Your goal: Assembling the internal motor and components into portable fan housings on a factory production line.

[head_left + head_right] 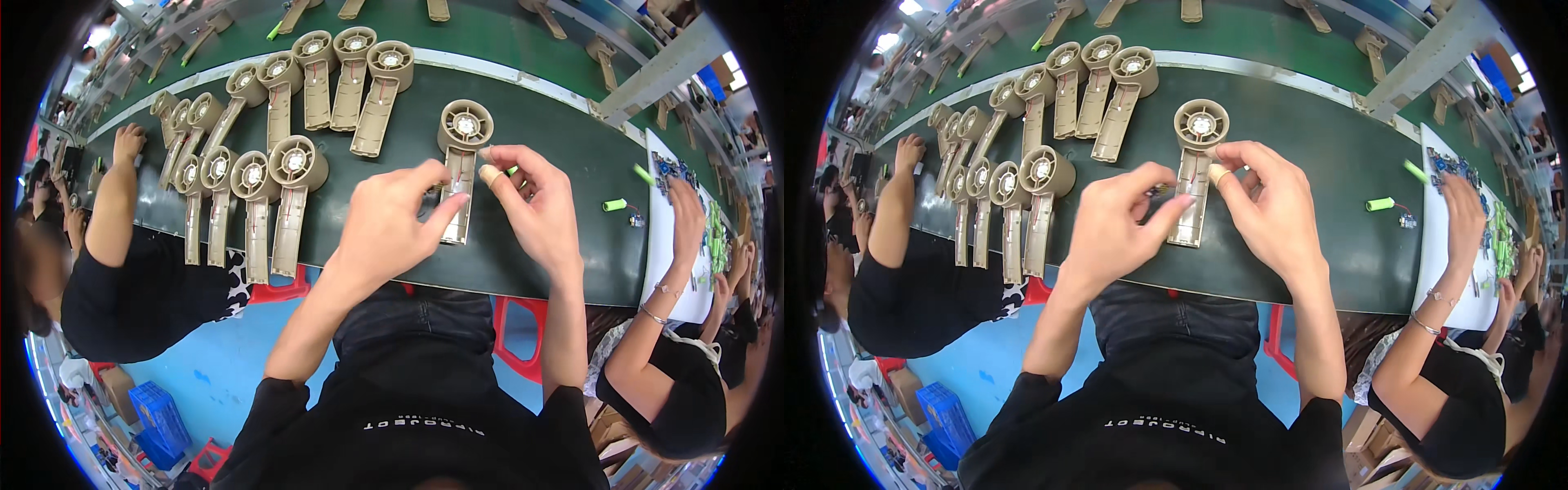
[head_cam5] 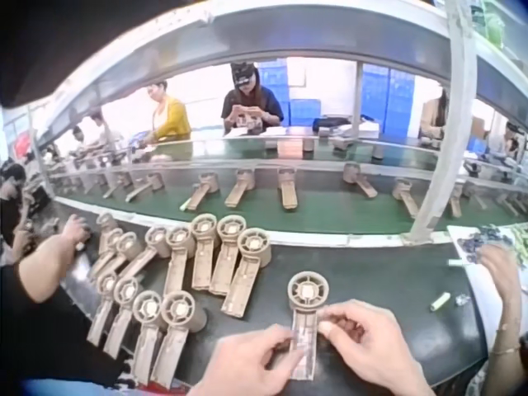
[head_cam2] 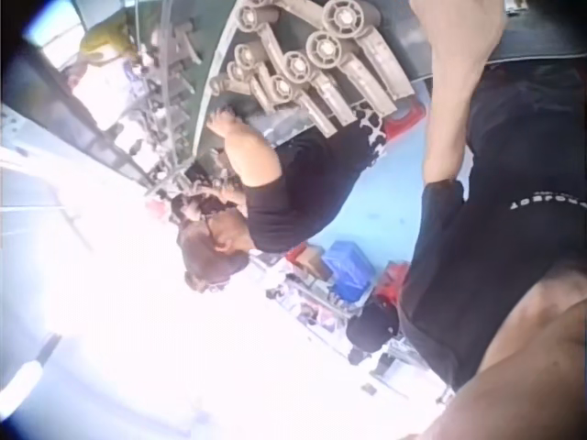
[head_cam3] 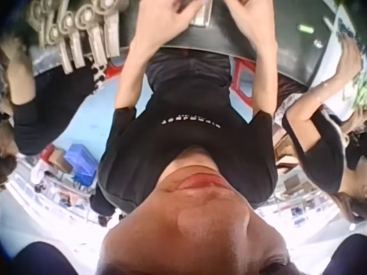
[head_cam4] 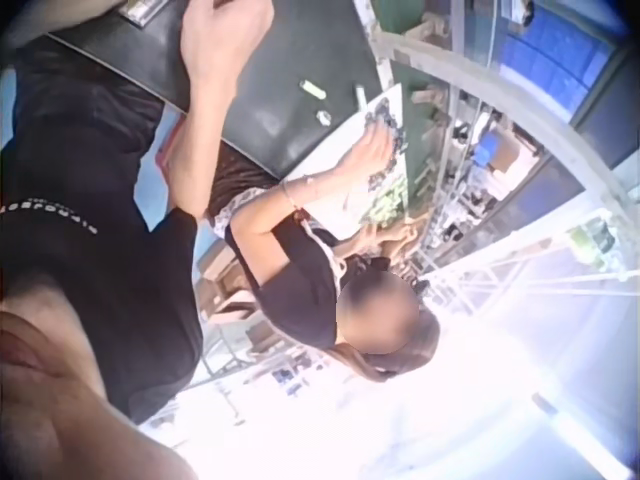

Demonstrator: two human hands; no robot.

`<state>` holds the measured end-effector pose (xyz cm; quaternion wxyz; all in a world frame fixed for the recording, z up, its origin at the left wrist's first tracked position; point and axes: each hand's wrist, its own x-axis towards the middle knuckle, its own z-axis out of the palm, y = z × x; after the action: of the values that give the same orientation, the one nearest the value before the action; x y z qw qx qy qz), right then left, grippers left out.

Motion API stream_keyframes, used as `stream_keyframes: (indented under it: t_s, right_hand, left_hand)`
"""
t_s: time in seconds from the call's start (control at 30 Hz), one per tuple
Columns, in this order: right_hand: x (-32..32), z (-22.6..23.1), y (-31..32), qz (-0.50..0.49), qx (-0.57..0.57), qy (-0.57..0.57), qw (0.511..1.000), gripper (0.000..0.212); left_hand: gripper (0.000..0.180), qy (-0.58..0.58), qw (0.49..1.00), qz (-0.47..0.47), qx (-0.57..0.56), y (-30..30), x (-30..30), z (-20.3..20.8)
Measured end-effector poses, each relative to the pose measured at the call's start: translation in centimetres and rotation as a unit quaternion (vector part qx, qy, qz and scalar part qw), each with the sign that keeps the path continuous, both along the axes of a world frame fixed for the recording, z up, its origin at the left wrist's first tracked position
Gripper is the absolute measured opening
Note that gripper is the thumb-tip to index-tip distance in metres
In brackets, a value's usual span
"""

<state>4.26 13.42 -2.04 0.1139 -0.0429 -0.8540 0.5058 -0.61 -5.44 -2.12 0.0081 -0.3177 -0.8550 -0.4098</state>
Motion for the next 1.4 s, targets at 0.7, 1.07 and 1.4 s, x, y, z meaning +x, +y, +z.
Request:
stream_keyframes:
  t_s: [0.7,1.07,1.4]
  right_hand:
    - [-0.9,-2.9,-2.5,0.002,0.018,0.086,0.996,0.009]
    - [-0.9,-3.3,-2.5,-0.002,0.023,0.109,0.994,0.009]
    - [-1.0,-3.5,-2.6,-0.023,0.086,0.159,0.983,0.008]
  left_hand:
    - [0.024,-0.175,0.973,0.008,0.148,0.2,-0.3,-2.7]
    - [0.028,0.016,0.988,-0.022,0.153,0.0,-0.8,-3.9]
    - [0.033,0.08,0.989,-0.025,0.125,-0.1,-1.1,-4.2]
